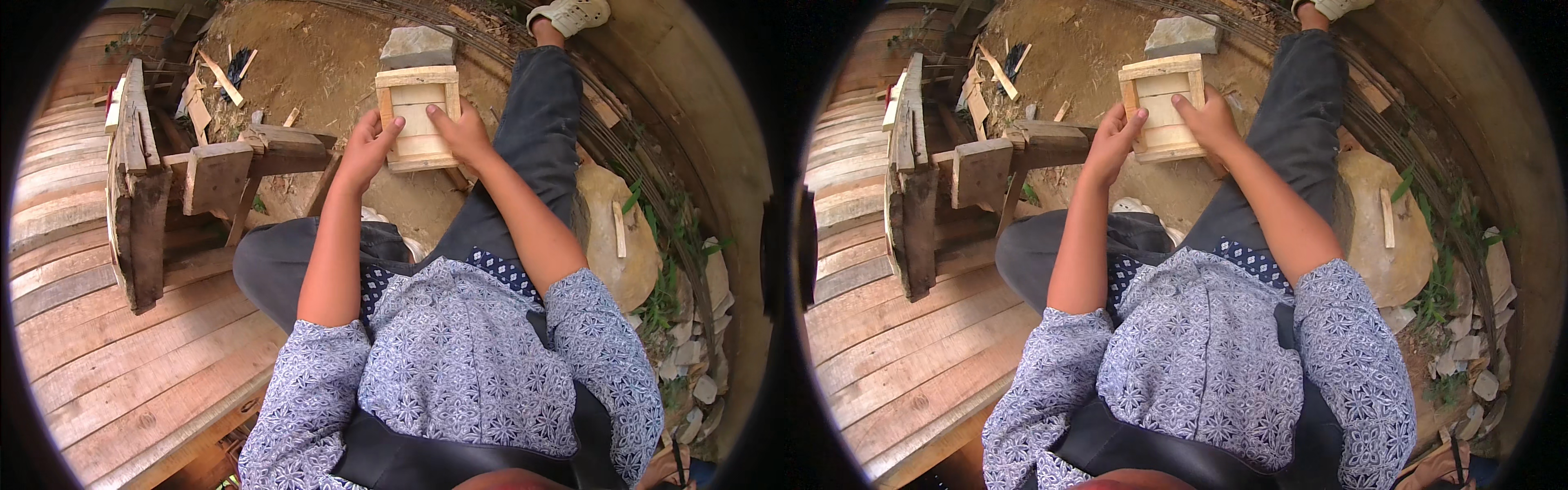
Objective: The person assembles a small wooden box by hand, using a hammer and chisel to fit and secure the pieces. They repeatedly adjust the box, tap the joints, and inspect the fit while seated on the ground.
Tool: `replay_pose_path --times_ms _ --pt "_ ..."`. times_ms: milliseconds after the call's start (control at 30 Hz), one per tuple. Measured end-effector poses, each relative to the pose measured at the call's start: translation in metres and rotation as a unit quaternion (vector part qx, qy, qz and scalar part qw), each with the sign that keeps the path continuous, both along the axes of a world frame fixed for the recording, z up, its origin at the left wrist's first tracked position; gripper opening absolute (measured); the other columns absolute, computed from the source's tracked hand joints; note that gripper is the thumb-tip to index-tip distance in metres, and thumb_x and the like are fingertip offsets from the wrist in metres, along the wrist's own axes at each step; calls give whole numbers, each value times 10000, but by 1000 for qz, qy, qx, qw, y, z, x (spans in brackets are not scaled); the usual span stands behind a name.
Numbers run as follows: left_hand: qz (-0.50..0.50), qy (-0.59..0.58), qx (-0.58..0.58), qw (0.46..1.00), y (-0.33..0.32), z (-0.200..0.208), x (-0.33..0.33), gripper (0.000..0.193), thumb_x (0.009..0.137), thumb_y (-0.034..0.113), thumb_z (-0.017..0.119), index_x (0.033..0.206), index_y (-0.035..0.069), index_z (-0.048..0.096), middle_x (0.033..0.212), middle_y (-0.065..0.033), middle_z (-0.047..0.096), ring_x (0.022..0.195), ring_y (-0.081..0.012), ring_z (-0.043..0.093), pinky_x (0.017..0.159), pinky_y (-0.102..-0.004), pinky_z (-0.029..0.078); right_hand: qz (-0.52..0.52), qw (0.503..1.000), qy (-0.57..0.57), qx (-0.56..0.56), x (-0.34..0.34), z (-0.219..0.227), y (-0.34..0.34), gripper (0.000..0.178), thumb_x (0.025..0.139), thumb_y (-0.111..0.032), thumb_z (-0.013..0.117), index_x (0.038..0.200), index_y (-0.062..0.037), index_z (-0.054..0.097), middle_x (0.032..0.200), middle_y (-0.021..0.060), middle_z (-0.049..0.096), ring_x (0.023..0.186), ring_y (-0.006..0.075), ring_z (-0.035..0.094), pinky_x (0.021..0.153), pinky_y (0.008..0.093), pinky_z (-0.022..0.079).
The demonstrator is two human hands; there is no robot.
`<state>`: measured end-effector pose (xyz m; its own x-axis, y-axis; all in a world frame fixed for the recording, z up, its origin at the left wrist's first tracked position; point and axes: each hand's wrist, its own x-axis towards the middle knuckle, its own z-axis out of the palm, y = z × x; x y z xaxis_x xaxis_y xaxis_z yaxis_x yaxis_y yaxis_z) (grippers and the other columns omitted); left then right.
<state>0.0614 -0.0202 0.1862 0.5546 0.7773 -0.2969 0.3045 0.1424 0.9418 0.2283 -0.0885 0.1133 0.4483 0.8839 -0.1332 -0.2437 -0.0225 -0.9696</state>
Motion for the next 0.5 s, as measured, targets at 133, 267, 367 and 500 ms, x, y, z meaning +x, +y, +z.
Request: replay_pose_path --times_ms 133,267,367,500 --pt "4 -52 0 999 -1 -4 1 422 986 252 653 1280 -27 535 1129 -107 688 1012 -134 632 883 -287 491 7 999 10 32 3 -7 3 380 921 -252 703 1192 5 632 1057 139 718 973 208 682 873 347 520" --pt "24 -36 10 999 -3 -4 3 431 999 293 627 1283 -20 544 1140 -110 681 1017 -143 630 908 -302 487 41 999 30 19 7 -6 2 439 947 -322 669 1237 3 613 1099 112 703 990 200 669 880 337 515" --pt "53 -65 -31 996 1 -9 4 444 1025 356 570 1269 -15 566 1149 -107 676 1030 -149 628 918 -306 486 76 989 125 9 7 4 -4 539 996 -445 570 1288 7 578 1174 109 668 1052 188 640 923 318 492" --pt "96 -101 -61 988 -1 -12 10 470 1045 423 511 1226 -2 599 1141 -87 673 1022 -142 624 904 -299 485 71 985 159 4 4 10 -6 712 1023 -596 412 1362 21 519 1269 132 620 1132 188 605 981 306 460"
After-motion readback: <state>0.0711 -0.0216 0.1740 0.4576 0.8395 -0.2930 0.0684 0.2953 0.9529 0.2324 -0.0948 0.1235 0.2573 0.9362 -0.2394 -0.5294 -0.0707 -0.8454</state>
